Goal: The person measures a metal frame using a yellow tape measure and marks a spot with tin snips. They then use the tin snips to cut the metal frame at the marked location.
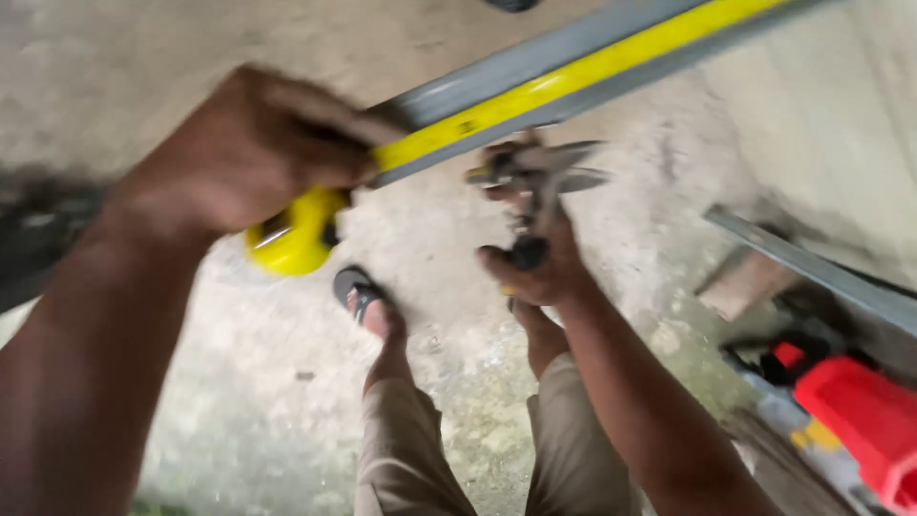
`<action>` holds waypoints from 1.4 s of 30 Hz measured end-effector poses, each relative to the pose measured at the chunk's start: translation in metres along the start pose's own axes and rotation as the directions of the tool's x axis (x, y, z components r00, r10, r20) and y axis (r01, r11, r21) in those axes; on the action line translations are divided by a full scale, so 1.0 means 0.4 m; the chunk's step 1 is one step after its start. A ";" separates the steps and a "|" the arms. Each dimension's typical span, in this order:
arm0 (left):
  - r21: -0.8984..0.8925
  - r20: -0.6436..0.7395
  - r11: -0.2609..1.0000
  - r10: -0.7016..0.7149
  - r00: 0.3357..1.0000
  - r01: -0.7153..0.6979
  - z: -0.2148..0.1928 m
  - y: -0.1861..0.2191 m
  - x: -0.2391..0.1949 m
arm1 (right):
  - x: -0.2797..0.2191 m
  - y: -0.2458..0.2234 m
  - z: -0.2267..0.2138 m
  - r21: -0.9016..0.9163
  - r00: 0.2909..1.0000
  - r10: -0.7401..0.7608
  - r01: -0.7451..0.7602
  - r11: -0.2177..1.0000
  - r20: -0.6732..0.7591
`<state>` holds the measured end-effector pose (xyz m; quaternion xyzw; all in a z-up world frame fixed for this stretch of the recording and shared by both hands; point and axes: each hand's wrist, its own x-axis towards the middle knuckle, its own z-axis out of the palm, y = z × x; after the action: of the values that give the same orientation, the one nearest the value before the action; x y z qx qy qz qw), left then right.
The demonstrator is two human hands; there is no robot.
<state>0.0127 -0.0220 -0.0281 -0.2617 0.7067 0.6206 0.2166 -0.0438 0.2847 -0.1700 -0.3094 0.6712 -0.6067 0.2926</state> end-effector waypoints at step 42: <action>-0.099 -0.072 0.995 0.000 0.997 -0.008 0.011 -0.003 -0.034 | 0.037 -0.034 -0.025 0.151 0.997 0.011 -0.023 0.988 0.082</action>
<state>0.0240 -0.0164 -0.0210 -0.2930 0.6830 0.6454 0.1764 -0.0599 0.2788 -0.1558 -0.3050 0.6132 -0.6405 0.3476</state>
